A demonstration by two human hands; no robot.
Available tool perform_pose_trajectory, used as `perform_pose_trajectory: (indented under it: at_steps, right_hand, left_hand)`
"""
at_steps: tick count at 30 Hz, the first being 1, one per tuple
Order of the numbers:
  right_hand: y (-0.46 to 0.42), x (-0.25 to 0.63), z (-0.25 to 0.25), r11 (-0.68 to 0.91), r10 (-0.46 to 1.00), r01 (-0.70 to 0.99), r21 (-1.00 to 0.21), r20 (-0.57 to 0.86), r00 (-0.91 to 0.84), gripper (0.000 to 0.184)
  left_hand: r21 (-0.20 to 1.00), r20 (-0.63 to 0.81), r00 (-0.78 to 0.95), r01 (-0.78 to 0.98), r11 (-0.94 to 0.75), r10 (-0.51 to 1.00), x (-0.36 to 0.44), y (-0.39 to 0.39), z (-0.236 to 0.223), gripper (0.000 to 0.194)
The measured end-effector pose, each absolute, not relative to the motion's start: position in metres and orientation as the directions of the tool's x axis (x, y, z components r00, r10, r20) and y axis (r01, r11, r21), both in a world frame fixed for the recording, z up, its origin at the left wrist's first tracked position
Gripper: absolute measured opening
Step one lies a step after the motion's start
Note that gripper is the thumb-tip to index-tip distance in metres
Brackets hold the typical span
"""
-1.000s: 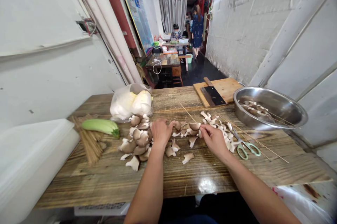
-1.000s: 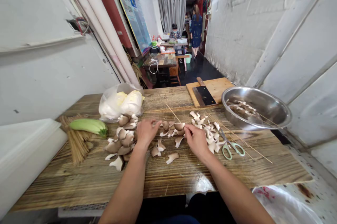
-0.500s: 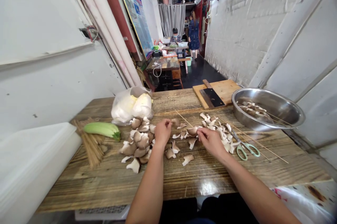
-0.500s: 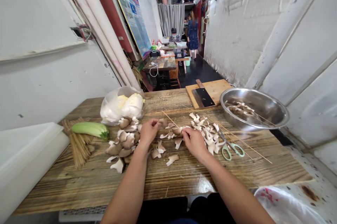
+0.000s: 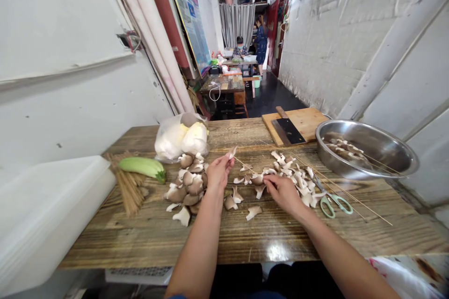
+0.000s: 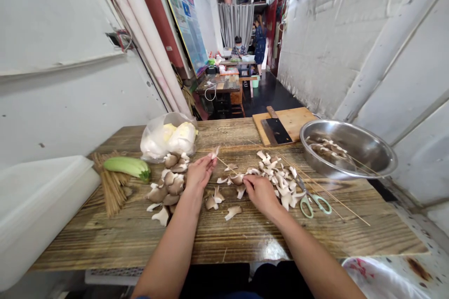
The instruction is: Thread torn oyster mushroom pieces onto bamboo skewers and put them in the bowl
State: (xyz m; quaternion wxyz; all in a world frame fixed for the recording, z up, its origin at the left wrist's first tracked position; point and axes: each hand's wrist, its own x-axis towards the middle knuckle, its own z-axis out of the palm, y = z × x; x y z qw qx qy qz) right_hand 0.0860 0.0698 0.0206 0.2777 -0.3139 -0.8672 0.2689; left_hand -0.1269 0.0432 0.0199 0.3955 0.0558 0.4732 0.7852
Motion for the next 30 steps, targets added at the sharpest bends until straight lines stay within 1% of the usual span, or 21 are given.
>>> perform_pose_trajectory:
  at_steps: [10, 18, 30]
  right_hand:
    - [0.0706, 0.0851, 0.0196, 0.675, 0.681, 0.399, -0.62, 0.317, -0.66, 0.024]
    - [0.0716, 0.0851, 0.0164, 0.674, 0.689, 0.403, -0.619, 0.331, -0.645, 0.022]
    - [0.0695, 0.086, 0.0215, 0.669, 0.696, 0.401, -0.626, 0.339, -0.632, 0.021]
  left_hand:
    - [0.796, -0.259, -0.692, -0.548, -0.257, 0.674, -0.127, 0.0431, 0.0195, 0.014]
    - [0.83, -0.193, -0.69, -0.494, -0.259, 0.698, -0.1249, 0.0431, 0.0188, 0.024]
    - [0.831, -0.17, -0.665, -0.494, -0.257, 0.727, -0.1239, 0.0422, 0.0213, 0.026]
